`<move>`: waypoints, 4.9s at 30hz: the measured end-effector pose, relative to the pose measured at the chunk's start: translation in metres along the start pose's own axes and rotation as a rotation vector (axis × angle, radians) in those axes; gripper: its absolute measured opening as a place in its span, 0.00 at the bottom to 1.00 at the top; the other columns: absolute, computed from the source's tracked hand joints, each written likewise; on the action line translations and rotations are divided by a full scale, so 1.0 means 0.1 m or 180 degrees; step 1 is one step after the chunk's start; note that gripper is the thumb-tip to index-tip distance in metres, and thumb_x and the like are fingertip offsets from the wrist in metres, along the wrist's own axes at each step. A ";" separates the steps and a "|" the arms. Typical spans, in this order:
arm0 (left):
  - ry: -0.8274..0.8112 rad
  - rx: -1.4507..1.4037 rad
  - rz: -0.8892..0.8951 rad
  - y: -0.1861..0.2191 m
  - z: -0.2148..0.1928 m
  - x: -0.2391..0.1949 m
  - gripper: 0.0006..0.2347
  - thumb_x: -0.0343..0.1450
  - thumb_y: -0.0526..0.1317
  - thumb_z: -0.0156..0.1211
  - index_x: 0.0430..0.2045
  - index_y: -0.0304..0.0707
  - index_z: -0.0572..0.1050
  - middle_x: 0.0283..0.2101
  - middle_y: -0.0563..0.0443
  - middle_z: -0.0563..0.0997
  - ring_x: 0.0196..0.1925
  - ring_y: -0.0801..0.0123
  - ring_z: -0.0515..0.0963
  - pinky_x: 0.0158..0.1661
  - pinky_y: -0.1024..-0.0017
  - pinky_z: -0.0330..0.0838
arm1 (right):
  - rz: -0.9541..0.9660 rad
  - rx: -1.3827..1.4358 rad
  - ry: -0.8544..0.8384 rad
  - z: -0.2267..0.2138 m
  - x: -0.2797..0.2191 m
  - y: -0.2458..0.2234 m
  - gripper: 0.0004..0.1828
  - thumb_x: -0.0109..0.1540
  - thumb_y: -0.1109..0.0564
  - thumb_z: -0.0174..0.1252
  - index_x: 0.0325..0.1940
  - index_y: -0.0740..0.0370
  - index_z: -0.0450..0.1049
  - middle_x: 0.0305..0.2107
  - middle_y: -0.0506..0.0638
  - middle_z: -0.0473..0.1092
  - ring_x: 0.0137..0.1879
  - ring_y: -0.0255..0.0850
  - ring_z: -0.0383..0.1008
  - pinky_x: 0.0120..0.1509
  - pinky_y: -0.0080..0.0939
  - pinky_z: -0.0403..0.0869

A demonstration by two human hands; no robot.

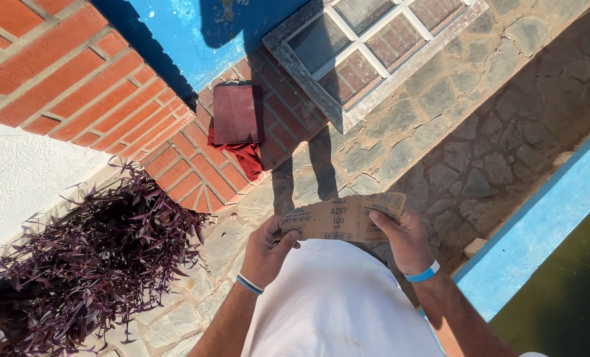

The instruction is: Sanding a wooden window frame using sandpaper to smooth the surface or remove old paint.

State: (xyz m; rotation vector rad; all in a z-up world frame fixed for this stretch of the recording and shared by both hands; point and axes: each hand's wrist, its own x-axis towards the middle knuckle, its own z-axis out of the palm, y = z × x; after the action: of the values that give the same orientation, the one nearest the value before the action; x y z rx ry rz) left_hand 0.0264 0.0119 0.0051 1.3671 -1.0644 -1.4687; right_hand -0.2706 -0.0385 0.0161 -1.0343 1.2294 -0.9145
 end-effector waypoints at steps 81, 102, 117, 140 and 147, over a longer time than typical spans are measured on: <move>-0.0342 0.4567 0.1062 -3.73 -2.48 3.94 0.18 0.72 0.41 0.59 0.58 0.54 0.77 0.66 0.55 0.75 0.71 0.63 0.70 0.70 0.60 0.63 | -0.2418 -0.3693 -0.3102 1.68 5.27 3.82 0.29 0.64 0.55 0.62 0.71 0.59 0.70 0.59 0.52 0.70 0.73 0.48 0.65 0.79 0.55 0.62; -0.0353 0.4088 0.0822 -3.84 -2.53 3.97 0.16 0.74 0.39 0.59 0.57 0.51 0.78 0.65 0.55 0.77 0.70 0.62 0.71 0.70 0.60 0.61 | -0.2230 -0.4126 -0.2898 1.66 5.12 4.10 0.31 0.66 0.50 0.65 0.74 0.50 0.69 0.69 0.49 0.64 0.77 0.48 0.61 0.83 0.60 0.55; -0.0314 0.2063 -0.0529 -2.92 -2.24 4.25 0.06 0.74 0.40 0.60 0.36 0.37 0.75 0.32 0.45 0.83 0.29 0.51 0.82 0.30 0.55 0.74 | 0.0823 -0.1561 -0.1867 1.98 5.27 3.13 0.29 0.63 0.46 0.66 0.65 0.47 0.65 0.59 0.45 0.72 0.66 0.41 0.75 0.74 0.58 0.71; 0.0907 -0.1675 -0.1300 -2.96 -0.61 4.93 0.22 0.81 0.36 0.41 0.72 0.31 0.59 0.69 0.36 0.70 0.65 0.59 0.74 0.65 0.64 0.70 | 0.0921 -0.0306 -0.0994 0.87 4.94 2.76 0.24 0.68 0.61 0.53 0.69 0.67 0.69 0.67 0.60 0.69 0.71 0.48 0.72 0.75 0.47 0.72; 0.0510 0.2608 0.0608 -2.74 -0.50 6.23 0.20 0.75 0.30 0.51 0.65 0.34 0.70 0.70 0.42 0.71 0.74 0.45 0.68 0.72 0.53 0.66 | -0.0317 -0.3530 0.1801 -1.05 6.07 3.79 0.37 0.77 0.38 0.49 0.83 0.59 0.49 0.81 0.58 0.41 0.85 0.54 0.38 0.88 0.59 0.41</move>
State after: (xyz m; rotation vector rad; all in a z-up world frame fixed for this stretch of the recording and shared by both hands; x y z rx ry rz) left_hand 0.0375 -0.5089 -0.4354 1.8211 -1.7318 -0.7693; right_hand -0.2982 -0.5182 -0.5250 -1.7615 2.2918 -0.5657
